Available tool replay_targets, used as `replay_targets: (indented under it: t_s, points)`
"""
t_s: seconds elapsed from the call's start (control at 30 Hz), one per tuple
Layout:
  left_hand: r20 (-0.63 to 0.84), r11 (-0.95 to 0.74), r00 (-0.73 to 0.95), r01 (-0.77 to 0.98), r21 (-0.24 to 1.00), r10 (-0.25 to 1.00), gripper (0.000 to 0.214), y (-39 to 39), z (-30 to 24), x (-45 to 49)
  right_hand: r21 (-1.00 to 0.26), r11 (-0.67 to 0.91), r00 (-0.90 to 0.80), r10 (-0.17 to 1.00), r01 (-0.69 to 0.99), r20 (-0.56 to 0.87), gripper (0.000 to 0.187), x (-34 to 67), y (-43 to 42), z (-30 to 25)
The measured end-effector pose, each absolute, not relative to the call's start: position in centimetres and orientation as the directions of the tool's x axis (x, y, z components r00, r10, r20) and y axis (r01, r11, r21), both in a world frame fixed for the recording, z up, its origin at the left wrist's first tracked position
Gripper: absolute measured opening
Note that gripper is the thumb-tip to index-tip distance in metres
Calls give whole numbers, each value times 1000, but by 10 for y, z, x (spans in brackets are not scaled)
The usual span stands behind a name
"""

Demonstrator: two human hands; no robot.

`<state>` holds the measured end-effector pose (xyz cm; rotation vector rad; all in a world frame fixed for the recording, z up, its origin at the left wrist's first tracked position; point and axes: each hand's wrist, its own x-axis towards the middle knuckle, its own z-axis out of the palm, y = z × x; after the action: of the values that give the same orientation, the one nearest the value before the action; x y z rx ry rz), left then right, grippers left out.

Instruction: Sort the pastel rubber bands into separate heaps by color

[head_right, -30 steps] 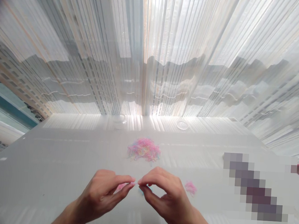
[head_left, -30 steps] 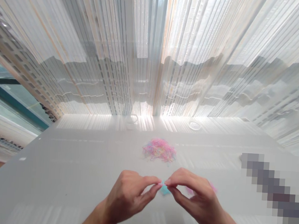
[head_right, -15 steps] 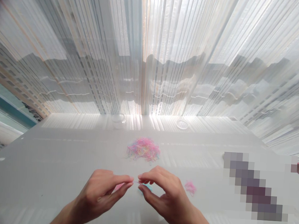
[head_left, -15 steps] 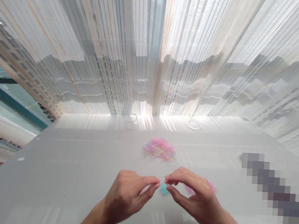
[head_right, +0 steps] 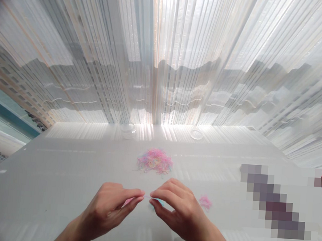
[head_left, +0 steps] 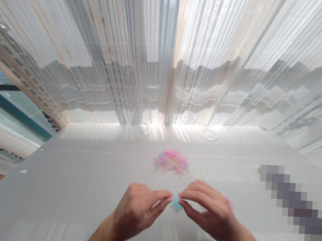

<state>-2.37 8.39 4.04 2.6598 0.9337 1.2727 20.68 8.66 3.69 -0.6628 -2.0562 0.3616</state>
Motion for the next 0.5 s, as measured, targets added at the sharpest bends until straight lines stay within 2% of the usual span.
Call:
replay_targets:
  t_s: [0.27, 0.5]
  points:
    - [650, -808, 514, 513, 290, 560, 11, 86, 43, -27, -477, 815, -434, 578, 328, 690, 26, 207, 86, 39]
    - [471, -723, 553, 578, 378, 688, 15, 93, 40, -47, -495, 797, -445, 605, 347, 660, 19, 208, 88, 32]
